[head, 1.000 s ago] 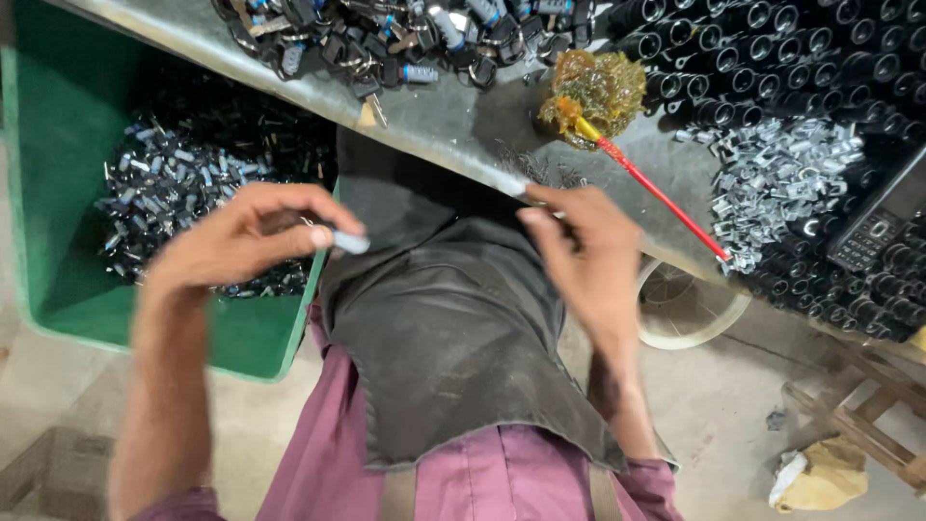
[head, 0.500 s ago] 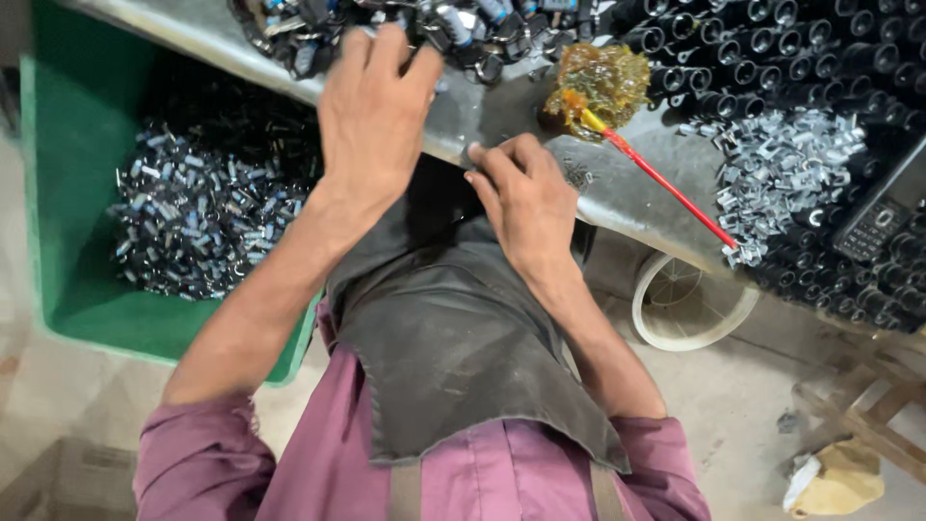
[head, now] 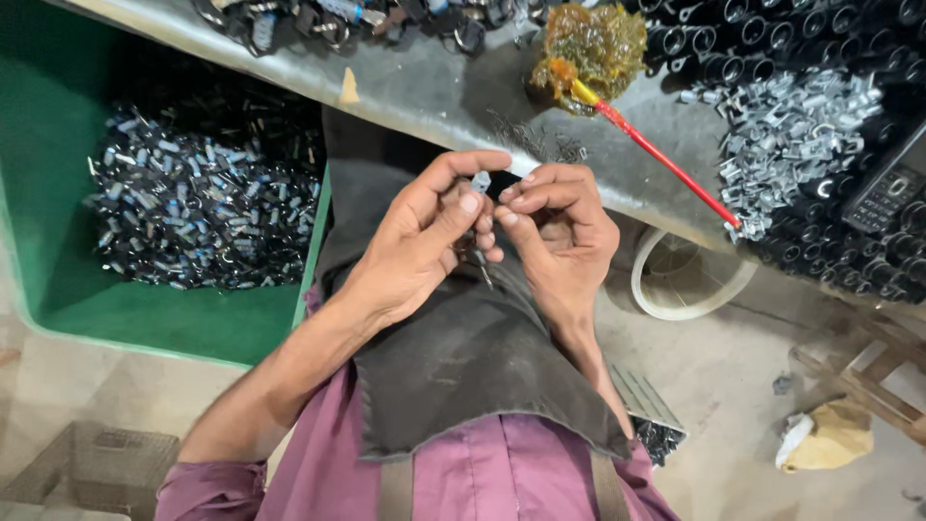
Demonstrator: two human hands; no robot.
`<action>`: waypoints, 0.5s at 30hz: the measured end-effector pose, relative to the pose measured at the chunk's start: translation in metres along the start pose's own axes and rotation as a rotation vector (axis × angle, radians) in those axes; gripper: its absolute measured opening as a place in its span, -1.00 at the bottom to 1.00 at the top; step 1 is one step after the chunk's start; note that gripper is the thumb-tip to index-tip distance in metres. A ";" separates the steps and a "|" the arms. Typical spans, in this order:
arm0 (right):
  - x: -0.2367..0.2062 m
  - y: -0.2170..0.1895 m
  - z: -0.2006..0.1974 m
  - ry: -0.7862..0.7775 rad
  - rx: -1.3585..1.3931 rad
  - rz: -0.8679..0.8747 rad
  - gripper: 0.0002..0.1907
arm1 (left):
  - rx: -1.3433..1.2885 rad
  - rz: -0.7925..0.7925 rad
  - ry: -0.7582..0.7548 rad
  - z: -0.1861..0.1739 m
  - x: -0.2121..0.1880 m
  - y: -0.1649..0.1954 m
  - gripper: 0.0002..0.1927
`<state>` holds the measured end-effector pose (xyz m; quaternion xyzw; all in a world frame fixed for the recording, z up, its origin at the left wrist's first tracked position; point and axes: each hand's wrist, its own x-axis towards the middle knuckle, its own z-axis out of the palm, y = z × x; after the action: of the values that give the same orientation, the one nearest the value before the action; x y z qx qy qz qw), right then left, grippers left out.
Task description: The person repeatedly picks small cylindrical key components from a green bin, applies a yellow substance with a red brush, inserts a metal pin, and places the assembled unit on the table. The process is repeated for multiple units.
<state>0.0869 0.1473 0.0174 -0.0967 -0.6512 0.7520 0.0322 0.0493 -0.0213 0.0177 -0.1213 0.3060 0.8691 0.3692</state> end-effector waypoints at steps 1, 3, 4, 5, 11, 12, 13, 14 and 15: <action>-0.001 -0.001 0.000 0.001 -0.011 0.006 -0.79 | -0.023 -0.014 0.000 -0.002 -0.001 -0.002 -0.67; -0.002 -0.001 0.000 0.011 -0.038 0.019 -0.79 | -0.064 -0.036 0.004 -0.002 -0.002 -0.004 -0.72; -0.003 -0.001 0.000 0.026 -0.057 0.025 -0.79 | -0.050 -0.039 0.007 -0.002 -0.003 -0.005 -0.71; -0.003 -0.002 0.000 0.043 -0.077 0.029 -0.79 | -0.034 -0.043 0.008 -0.001 -0.003 -0.005 -0.71; -0.007 -0.006 0.000 0.031 -0.131 -0.011 -0.80 | -0.044 -0.028 0.014 0.001 -0.005 -0.011 -0.67; -0.007 -0.006 -0.001 0.037 -0.129 0.000 -0.80 | -0.035 -0.017 0.015 0.000 -0.005 -0.012 -0.67; -0.008 -0.006 -0.002 0.042 -0.129 0.013 -0.80 | -0.011 -0.012 0.021 0.000 -0.006 -0.013 -0.68; -0.009 -0.005 -0.003 0.048 -0.129 0.025 -0.81 | 0.012 -0.008 0.027 0.000 -0.005 -0.013 -0.68; -0.010 -0.004 -0.004 0.033 -0.106 0.017 -0.80 | 0.036 -0.002 0.033 0.000 -0.005 -0.013 -0.69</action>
<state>0.0966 0.1499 0.0216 -0.1159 -0.6886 0.7151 0.0315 0.0619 -0.0176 0.0143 -0.1291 0.3274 0.8610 0.3671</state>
